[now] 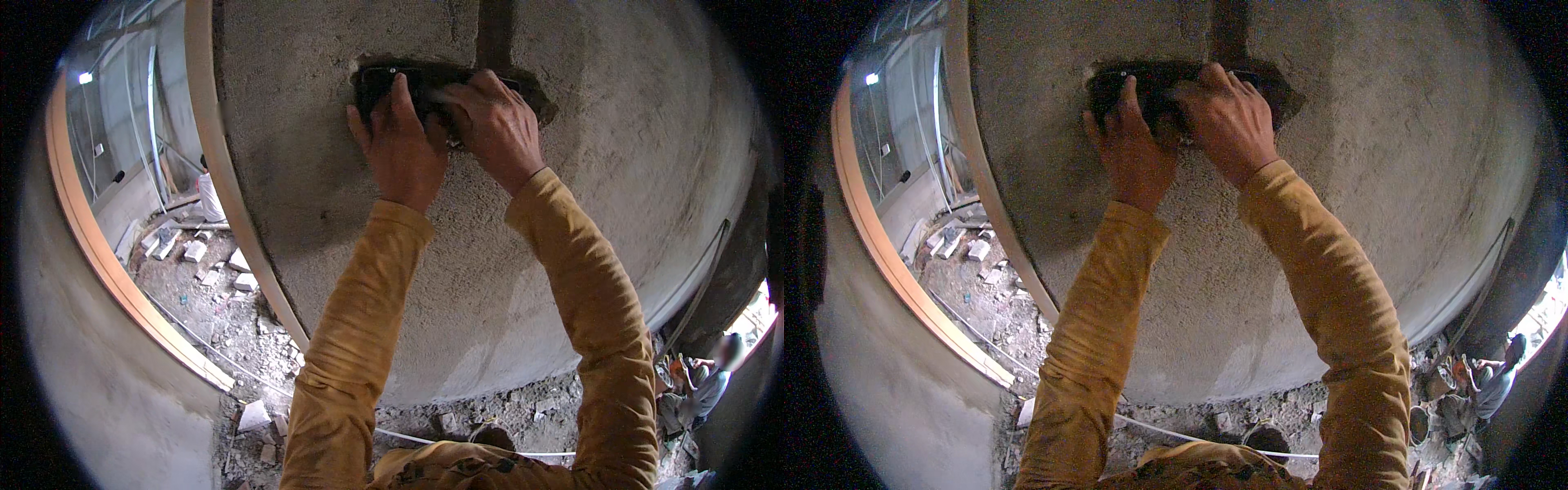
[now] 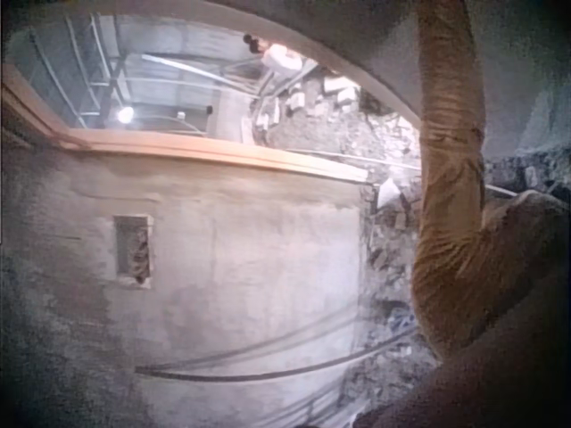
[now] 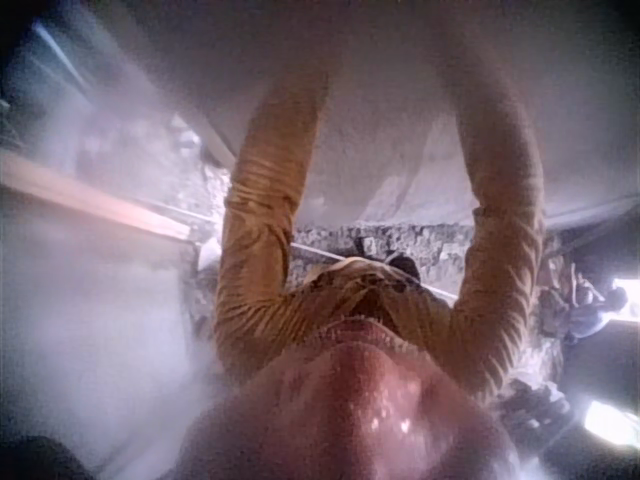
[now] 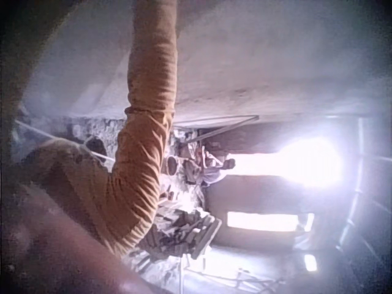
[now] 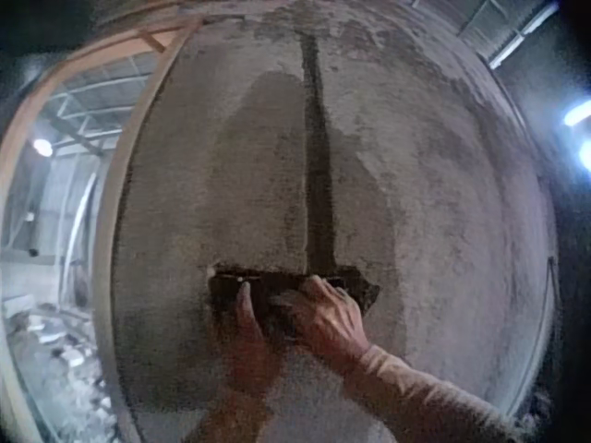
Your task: The person installs a black electrical box into a hole in a concrete wall, then uses a trowel to scoop cement from a bucket and apply it around the box to secure it in place.
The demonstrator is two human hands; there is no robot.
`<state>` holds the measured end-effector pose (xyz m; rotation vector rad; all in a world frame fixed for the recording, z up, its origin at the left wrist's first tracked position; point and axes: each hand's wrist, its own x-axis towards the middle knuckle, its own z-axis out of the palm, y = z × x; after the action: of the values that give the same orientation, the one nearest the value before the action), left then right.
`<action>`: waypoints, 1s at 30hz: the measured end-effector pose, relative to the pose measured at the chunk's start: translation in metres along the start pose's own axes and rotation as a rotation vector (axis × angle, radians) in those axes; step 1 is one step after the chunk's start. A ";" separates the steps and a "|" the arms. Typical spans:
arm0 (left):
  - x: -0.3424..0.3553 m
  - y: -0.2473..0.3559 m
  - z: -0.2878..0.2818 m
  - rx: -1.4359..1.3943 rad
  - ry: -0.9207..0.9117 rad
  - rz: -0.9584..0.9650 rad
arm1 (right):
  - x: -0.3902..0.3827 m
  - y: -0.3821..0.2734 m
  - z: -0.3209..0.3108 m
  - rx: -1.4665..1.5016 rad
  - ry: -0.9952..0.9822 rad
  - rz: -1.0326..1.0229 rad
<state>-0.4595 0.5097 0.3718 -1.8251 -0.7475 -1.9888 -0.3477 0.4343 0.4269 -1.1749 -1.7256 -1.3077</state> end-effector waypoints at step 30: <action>0.002 0.000 0.006 -0.100 0.098 -0.039 | 0.020 0.005 0.009 -0.349 -0.005 -0.285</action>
<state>-0.4548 0.5138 0.3744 -1.7655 -0.6706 -2.1597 -0.3505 0.4487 0.4435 -1.1453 -1.7628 -1.8369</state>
